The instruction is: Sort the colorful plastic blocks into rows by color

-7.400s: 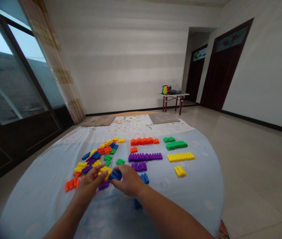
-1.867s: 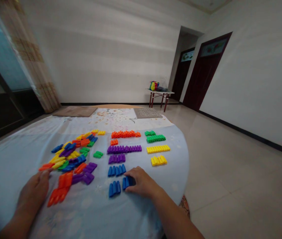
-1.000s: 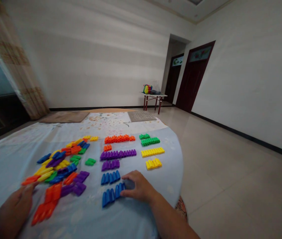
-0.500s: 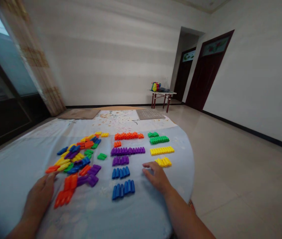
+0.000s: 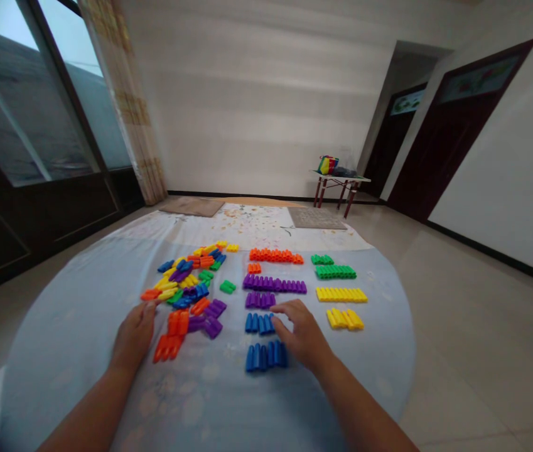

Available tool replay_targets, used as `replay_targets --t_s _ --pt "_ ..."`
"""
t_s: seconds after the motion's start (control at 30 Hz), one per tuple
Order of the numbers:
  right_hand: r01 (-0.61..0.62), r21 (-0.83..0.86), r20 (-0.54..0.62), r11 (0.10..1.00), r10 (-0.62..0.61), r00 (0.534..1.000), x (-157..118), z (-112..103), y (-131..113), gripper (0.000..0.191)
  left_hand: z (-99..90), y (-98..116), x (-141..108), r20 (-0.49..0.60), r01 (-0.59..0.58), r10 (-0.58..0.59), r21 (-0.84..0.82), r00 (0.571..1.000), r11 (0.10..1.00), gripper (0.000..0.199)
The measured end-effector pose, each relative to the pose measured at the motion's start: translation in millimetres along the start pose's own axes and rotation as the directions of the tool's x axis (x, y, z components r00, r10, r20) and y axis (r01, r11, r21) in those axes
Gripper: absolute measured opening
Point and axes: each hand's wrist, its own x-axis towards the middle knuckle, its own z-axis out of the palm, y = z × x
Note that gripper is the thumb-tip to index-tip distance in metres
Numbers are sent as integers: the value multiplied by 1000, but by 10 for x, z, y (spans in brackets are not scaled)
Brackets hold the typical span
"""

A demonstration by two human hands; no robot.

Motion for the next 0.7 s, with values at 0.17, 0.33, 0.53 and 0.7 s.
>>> replay_targets --t_s 0.17,0.33,0.53,0.7 --pt "158 12 157 987 -158 975 519 504 -419 23 -9 12 -9 6 1 -1 6 1000 1000 45" --pt "214 22 275 977 -211 938 829 951 -672 23 -12 17 -12 -2 -18 17 -9 1000 1000 46" --pt "305 -28 389 952 -271 881 865 1320 -949 46 -8 1 -15 -17 -33 33 -36 999 999 44" --pt "309 -55 424 950 -258 868 823 1191 -927 51 -1 -4 -19 -32 -30 28 -34 999 999 44"
